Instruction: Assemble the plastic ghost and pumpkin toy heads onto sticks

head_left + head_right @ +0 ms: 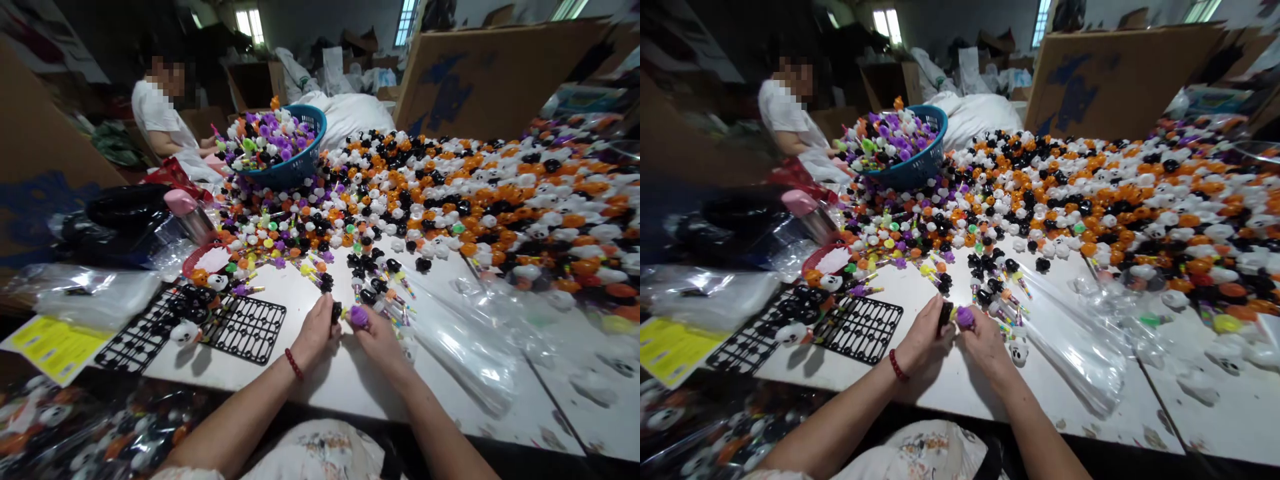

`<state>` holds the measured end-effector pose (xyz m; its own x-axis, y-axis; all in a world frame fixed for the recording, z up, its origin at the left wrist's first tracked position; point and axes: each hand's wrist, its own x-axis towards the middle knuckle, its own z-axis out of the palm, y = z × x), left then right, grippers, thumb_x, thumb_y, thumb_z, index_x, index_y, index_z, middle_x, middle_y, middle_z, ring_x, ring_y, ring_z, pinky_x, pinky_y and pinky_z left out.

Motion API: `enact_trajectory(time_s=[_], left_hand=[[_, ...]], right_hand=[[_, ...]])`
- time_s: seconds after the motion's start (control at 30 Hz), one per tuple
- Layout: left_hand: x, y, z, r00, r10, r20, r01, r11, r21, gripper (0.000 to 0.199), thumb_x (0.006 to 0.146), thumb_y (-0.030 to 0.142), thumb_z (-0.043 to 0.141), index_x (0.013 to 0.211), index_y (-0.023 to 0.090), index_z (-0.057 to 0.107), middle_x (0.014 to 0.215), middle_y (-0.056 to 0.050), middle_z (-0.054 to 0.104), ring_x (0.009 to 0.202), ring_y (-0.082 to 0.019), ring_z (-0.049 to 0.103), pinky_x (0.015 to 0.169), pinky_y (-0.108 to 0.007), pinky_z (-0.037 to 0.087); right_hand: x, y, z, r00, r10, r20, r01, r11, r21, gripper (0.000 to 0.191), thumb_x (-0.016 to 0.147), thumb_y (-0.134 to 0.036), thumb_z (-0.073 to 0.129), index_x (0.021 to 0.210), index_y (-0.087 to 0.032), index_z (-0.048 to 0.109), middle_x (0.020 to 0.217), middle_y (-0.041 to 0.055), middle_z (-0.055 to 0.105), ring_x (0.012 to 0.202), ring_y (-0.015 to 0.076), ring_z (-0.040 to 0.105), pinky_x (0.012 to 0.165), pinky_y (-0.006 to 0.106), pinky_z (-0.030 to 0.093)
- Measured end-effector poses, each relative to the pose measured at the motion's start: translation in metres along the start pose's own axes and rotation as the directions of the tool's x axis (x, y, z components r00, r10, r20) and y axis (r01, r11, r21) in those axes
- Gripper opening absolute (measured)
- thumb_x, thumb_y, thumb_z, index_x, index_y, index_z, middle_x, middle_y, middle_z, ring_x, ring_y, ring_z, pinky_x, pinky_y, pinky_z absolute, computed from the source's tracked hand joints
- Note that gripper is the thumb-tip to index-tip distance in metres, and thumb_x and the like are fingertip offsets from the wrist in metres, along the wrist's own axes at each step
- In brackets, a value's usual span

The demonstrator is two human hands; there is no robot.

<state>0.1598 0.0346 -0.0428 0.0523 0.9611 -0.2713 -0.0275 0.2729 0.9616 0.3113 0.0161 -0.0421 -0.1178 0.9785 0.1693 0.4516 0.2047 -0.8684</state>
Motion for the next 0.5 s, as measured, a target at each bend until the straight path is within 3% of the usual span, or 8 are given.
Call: enact_trajectory(time_s=[0.1,0.13,0.2,0.23,0.33,0.4,0.5], left_hand=[[0.034,0.015,-0.022,0.971,0.219,-0.098,-0.172,0.921,0.349,0.023,0.093,0.041,0.047,0.088,0.022,0.058,0.072,-0.002,0.055,0.065,-0.016,0.051,0.064,-0.027,0.041],[0.047,0.02,-0.032,0.94,0.315,-0.128,-0.219,0.849,0.48,0.014,0.09,0.031,0.051,0.097,0.022,0.06,0.085,-0.005,0.059,0.075,-0.018,0.055,0.072,-0.029,0.044],[0.072,0.027,-0.05,0.895,0.437,-0.086,-0.255,0.66,0.707,0.03,0.082,0.014,0.056,0.111,0.022,0.058,0.111,-0.01,0.055,0.094,-0.022,0.056,0.086,-0.034,0.044],[0.083,0.029,-0.058,0.892,0.45,-0.041,-0.255,0.577,0.776,0.035,0.078,0.009,0.056,0.111,0.02,0.059,0.117,-0.012,0.052,0.1,-0.024,0.055,0.09,-0.036,0.043],[0.104,0.03,-0.074,0.907,0.419,0.052,-0.265,0.47,0.842,0.024,0.074,0.004,0.055,0.094,0.017,0.06,0.114,-0.013,0.05,0.099,-0.025,0.053,0.092,-0.039,0.043],[0.105,0.031,-0.075,0.899,0.434,0.064,-0.288,0.473,0.833,0.017,0.076,0.005,0.054,0.089,0.017,0.058,0.109,-0.011,0.05,0.095,-0.023,0.053,0.09,-0.037,0.044],[0.087,0.033,-0.063,0.882,0.469,0.05,-0.313,0.502,0.807,0.007,0.087,0.017,0.051,0.093,0.018,0.055,0.103,-0.009,0.05,0.091,-0.02,0.051,0.087,-0.034,0.044]], right_hand=[[0.019,0.009,-0.03,0.976,-0.106,-0.19,0.069,0.978,-0.195,0.023,0.089,-0.026,0.05,0.103,-0.02,0.067,0.097,0.0094,0.068,0.09,0.0269,0.061,0.081,0.043,0.05],[0.024,0.012,-0.039,0.953,-0.153,-0.262,0.076,0.956,-0.284,0.028,0.088,-0.026,0.051,0.111,-0.02,0.066,0.108,0.0126,0.066,0.101,0.0306,0.059,0.09,0.05,0.048],[0.03,0.017,-0.048,0.915,-0.224,-0.335,0.069,0.907,-0.416,0.04,0.087,-0.025,0.052,0.125,-0.018,0.061,0.125,0.017,0.059,0.117,0.036,0.051,0.101,0.06,0.041],[0.03,0.019,-0.047,0.91,-0.239,-0.339,0.071,0.894,-0.442,0.044,0.086,-0.023,0.05,0.129,-0.017,0.059,0.13,0.0177,0.056,0.121,0.0369,0.048,0.104,0.061,0.039],[0.024,0.022,-0.028,0.929,-0.267,-0.257,0.148,0.903,-0.404,0.049,0.088,-0.019,0.044,0.137,-0.017,0.053,0.134,0.0161,0.056,0.126,0.034,0.049,0.107,0.059,0.04],[0.018,0.023,-0.006,0.93,-0.31,-0.195,0.226,0.905,-0.36,0.05,0.09,-0.019,0.042,0.139,-0.017,0.051,0.134,0.0161,0.057,0.125,0.0326,0.052,0.106,0.058,0.043],[0.015,0.021,0.024,0.927,-0.354,-0.126,0.304,0.902,-0.306,0.052,0.092,-0.019,0.041,0.144,-0.015,0.046,0.137,0.0173,0.056,0.128,0.0317,0.052,0.105,0.056,0.046]])
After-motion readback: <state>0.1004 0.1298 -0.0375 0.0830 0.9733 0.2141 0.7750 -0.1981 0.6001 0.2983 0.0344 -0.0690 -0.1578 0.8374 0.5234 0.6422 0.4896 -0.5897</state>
